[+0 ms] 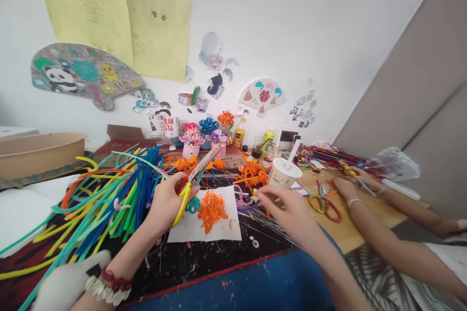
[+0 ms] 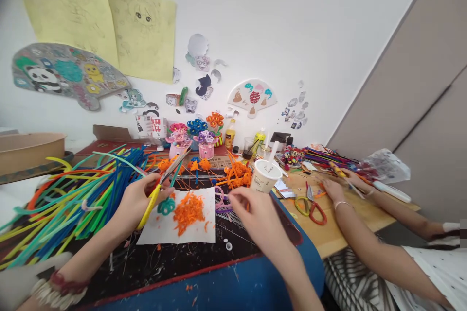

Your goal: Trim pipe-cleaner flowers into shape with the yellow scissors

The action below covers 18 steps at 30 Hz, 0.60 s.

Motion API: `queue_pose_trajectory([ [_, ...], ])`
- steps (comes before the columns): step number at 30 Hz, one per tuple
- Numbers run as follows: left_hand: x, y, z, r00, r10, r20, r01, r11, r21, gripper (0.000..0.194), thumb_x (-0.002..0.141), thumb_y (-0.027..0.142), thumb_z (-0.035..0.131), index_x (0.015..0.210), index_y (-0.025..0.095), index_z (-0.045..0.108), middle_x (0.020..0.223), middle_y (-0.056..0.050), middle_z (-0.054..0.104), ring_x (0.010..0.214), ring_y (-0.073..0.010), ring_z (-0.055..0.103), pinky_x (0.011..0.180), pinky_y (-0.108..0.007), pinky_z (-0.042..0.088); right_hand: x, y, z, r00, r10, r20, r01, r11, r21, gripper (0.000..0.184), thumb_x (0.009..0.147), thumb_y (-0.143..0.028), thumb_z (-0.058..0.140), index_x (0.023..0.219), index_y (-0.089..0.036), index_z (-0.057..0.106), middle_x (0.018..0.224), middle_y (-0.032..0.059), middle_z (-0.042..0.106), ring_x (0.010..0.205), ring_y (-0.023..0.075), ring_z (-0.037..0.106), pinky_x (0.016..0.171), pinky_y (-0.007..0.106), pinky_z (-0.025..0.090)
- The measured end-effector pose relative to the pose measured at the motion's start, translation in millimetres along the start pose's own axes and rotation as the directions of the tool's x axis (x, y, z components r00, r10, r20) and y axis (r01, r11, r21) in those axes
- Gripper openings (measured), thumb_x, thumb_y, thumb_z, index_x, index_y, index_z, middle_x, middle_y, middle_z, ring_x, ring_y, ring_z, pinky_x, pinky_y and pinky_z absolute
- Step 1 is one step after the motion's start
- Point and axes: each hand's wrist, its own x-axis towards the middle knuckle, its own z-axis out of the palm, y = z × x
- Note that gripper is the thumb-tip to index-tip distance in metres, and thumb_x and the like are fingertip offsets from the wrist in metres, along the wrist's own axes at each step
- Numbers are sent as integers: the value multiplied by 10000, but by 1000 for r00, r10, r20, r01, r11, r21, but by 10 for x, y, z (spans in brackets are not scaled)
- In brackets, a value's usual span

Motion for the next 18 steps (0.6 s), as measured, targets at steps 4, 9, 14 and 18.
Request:
queue_pose_trajectory([
  [4,-29,21,16,998,-20,62,31,983,-182,342,629,475,688,749,185,550,643,33,589,597,-139,554,543,-230,434,398,-415,494,968,-190,165,149,960,237,204,851,-351,564,937,-212,686,759,25,679,658,164,591,594,267,430],
  [9,-40,42,14,997,-36,65,55,948,-315,348,636,468,708,746,189,530,642,41,589,577,-130,554,545,-235,455,746,-456,958,873,-358,332,91,787,610,314,791,-445,648,943,-171,674,820,34,674,736,159,610,650,262,471],
  [14,-45,29,30,994,-76,75,98,926,-363,346,602,440,750,723,191,542,618,48,581,554,-121,544,529,-223,443,727,-376,1196,910,-298,288,-54,604,795,349,778,-502,644,912,-180,653,798,28,655,737,162,622,674,277,490],
  [18,-62,31,73,984,-127,128,166,915,-367,353,577,432,769,722,190,557,562,55,564,524,-116,524,500,-214,421,674,-332,1239,934,-257,248,-54,584,810,301,787,-478,641,894,-197,655,793,28,650,738,171,625,656,281,503],
])
